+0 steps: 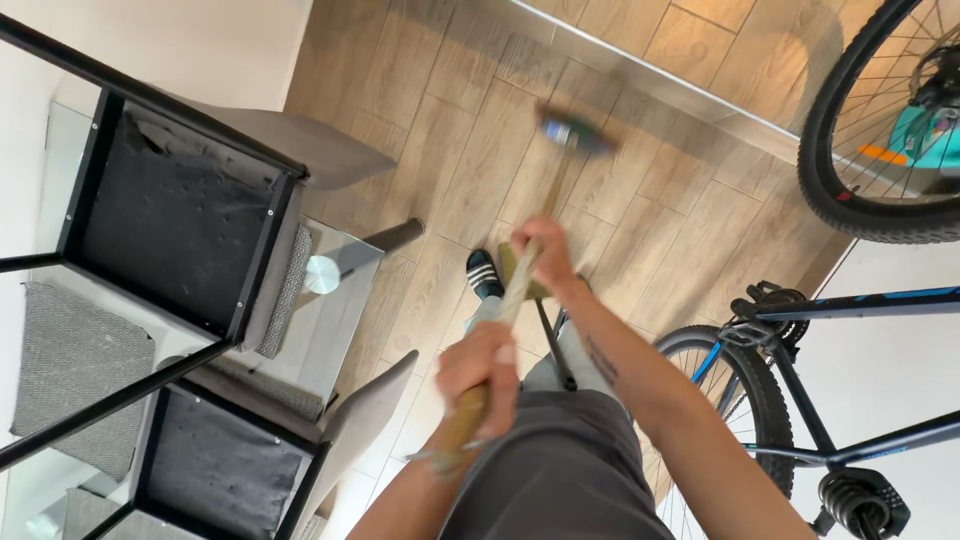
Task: The person sweeps the floor using a broom to push debris into a dustpan while moving through a room and a hallway.
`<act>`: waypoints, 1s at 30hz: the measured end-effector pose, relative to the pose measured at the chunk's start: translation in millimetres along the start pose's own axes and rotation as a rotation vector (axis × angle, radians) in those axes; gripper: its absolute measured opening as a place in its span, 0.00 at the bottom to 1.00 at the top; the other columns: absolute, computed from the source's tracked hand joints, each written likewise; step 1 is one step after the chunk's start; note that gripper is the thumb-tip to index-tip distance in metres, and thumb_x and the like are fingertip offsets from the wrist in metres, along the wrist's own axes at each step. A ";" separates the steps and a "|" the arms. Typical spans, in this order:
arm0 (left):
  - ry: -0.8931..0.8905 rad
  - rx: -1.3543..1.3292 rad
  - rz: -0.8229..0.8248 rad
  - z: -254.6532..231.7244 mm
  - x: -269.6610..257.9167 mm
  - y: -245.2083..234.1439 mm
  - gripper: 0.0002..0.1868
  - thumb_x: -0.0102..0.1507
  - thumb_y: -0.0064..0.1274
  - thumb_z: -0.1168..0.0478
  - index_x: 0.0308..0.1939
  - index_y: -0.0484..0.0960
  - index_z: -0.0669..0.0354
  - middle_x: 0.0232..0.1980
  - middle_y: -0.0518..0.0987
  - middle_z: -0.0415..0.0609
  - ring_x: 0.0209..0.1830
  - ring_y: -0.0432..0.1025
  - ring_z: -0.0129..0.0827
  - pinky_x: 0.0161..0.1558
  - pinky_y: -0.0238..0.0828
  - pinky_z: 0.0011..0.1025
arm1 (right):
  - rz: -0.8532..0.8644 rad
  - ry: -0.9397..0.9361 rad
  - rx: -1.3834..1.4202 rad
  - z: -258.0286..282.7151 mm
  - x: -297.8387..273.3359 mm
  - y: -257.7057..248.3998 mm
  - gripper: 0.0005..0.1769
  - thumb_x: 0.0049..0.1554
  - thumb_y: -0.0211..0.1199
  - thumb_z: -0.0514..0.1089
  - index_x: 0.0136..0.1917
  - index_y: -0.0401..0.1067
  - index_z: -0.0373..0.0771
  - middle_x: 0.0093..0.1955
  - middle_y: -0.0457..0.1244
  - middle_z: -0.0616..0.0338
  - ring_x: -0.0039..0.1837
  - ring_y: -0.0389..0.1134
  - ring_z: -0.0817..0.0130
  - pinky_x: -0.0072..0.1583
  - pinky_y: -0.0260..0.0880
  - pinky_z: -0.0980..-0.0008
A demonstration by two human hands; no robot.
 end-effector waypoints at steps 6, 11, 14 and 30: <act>-0.062 0.446 -0.195 -45.2 4.8 -86.8 0.18 0.70 0.42 0.69 0.26 0.56 0.63 0.22 0.67 0.41 0.21 0.72 0.31 0.28 0.77 0.36 | 0.410 -0.195 -0.731 -13.4 -77.3 76.8 0.08 0.49 0.70 0.41 0.38 0.71 0.41 0.37 0.66 0.54 0.44 0.68 0.52 0.47 0.67 0.56; -0.099 0.171 -0.346 -71.3 12.1 -153.8 0.20 0.63 0.48 0.70 0.22 0.55 0.51 0.18 0.55 0.39 0.09 0.51 0.26 0.23 0.63 0.38 | 0.653 0.932 -1.504 -138.3 -177.3 -51.0 0.59 0.48 0.76 0.51 0.80 0.42 0.42 0.74 0.46 0.26 0.73 0.55 0.37 0.68 0.61 0.53; -0.267 -0.185 -0.217 -79.5 17.5 -162.3 0.22 0.75 0.39 0.66 0.24 0.61 0.57 0.19 0.62 0.47 0.18 0.58 0.33 0.37 0.70 0.43 | 0.547 1.056 -1.416 -155.9 -211.2 -76.2 0.40 0.52 0.70 0.45 0.68 0.57 0.20 0.62 0.62 0.28 0.66 0.64 0.38 0.62 0.68 0.55; 0.168 0.126 -0.359 -95.6 89.4 -211.1 0.17 0.77 0.33 0.57 0.33 0.53 0.50 0.17 0.52 0.42 0.13 0.48 0.24 0.28 0.62 0.32 | -0.158 0.922 -0.163 -5.7 -110.0 -70.7 0.05 0.53 0.59 0.30 0.44 0.67 0.26 0.29 0.60 0.53 0.28 0.60 0.67 0.29 0.61 0.66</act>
Point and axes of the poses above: each hand's wrist, its own x-axis towards the middle knuckle, its own y-axis out of the palm, z = x × y, the point moved 7 cm from there along x, towards the middle knuckle
